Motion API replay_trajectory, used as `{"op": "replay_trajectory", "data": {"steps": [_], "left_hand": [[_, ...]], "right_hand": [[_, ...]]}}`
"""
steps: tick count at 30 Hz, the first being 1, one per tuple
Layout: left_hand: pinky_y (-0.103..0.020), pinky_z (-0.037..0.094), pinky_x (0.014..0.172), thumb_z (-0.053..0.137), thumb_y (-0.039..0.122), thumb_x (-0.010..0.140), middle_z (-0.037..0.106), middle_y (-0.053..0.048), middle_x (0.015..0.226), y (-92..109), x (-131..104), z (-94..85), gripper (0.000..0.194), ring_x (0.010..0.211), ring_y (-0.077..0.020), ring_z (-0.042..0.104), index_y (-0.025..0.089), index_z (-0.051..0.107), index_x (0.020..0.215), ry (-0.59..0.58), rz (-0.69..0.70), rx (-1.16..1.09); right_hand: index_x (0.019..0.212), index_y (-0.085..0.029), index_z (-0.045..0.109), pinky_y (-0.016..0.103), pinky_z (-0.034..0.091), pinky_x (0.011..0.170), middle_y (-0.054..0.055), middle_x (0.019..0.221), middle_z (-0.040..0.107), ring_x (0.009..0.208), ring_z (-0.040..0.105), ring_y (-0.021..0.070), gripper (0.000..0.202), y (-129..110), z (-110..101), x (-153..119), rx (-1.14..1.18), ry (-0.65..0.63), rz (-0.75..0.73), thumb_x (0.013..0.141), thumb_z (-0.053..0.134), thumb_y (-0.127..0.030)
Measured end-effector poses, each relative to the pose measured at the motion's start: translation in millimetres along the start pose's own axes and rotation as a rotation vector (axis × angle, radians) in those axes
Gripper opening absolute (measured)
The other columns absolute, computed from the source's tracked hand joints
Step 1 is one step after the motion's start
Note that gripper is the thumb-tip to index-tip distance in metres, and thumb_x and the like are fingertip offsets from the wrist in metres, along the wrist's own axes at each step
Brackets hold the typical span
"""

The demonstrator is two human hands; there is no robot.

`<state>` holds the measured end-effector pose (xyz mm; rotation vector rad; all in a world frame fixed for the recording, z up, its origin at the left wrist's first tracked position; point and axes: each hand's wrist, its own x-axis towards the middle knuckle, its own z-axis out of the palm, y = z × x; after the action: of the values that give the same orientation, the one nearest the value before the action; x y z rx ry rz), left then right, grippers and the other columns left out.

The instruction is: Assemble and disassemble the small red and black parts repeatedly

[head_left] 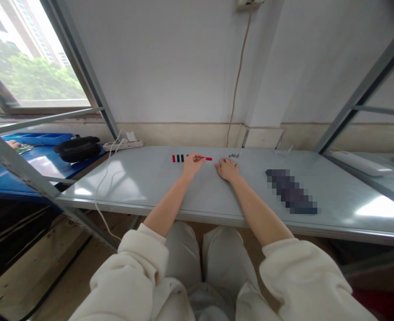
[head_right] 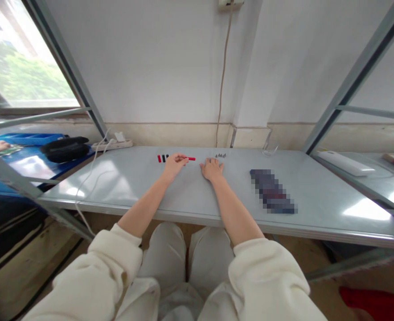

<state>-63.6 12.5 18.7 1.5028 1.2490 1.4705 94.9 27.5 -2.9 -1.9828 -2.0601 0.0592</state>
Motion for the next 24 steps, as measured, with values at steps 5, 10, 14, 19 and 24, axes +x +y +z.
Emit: {"op": "replay_trajectory", "data": {"steps": [5,10,14,19,24], "left_hand": [[-0.025,0.044,0.062,0.062,0.016,0.068,0.062,-0.002,0.063,4,-2,-4.5,0.006,0.057,-0.0092,0.055,0.014,0.057,0.070,0.013,-0.097,-0.091],[-0.024,0.042,0.059,0.062,0.012,0.067,0.062,-0.003,0.062,3,-1,-6.5,0.006,0.056,-0.0093,0.054,0.014,0.056,0.067,0.023,-0.137,-0.124],[-0.025,0.043,0.060,0.062,0.010,0.066,0.062,-0.004,0.062,2,0,-7.3,0.007,0.057,-0.0101,0.055,0.014,0.056,0.067,0.031,-0.158,-0.145],[-0.025,0.043,0.062,0.063,0.010,0.067,0.063,-0.004,0.063,7,-2,-7.8,0.008,0.057,-0.0096,0.054,0.014,0.056,0.065,0.037,-0.196,-0.163],[-0.022,0.040,0.057,0.062,0.011,0.068,0.065,-0.005,0.067,13,-4,-8.5,0.004,0.054,-0.0081,0.052,0.013,0.058,0.067,-0.001,-0.248,-0.134]], "right_hand": [[0.116,-0.014,0.052,0.047,0.031,0.092,0.017,0.125,0.047,0.116,0.039,0.0290,0.040,-4,-2,0,0.046,0.147,-0.061,0.088,0.034,-0.037],[0.095,-0.015,0.057,0.035,0.038,0.081,0.013,0.096,0.059,0.092,0.053,0.0213,0.026,-8,-14,1,0.343,0.411,-0.151,0.084,0.037,-0.027],[0.083,-0.015,0.054,0.030,0.040,0.072,0.008,0.076,0.059,0.072,0.054,0.0167,0.019,-6,-23,4,0.651,0.473,-0.088,0.080,0.039,-0.027],[0.073,-0.017,0.052,0.027,0.040,0.061,0.003,0.062,0.056,0.057,0.051,0.0131,0.021,-1,-23,10,0.911,0.379,-0.016,0.076,0.046,-0.037],[0.071,-0.017,0.053,0.025,0.037,0.053,0.000,0.059,0.054,0.050,0.045,0.0103,0.027,0,-18,14,1.050,0.312,0.028,0.071,0.051,-0.044]]}}
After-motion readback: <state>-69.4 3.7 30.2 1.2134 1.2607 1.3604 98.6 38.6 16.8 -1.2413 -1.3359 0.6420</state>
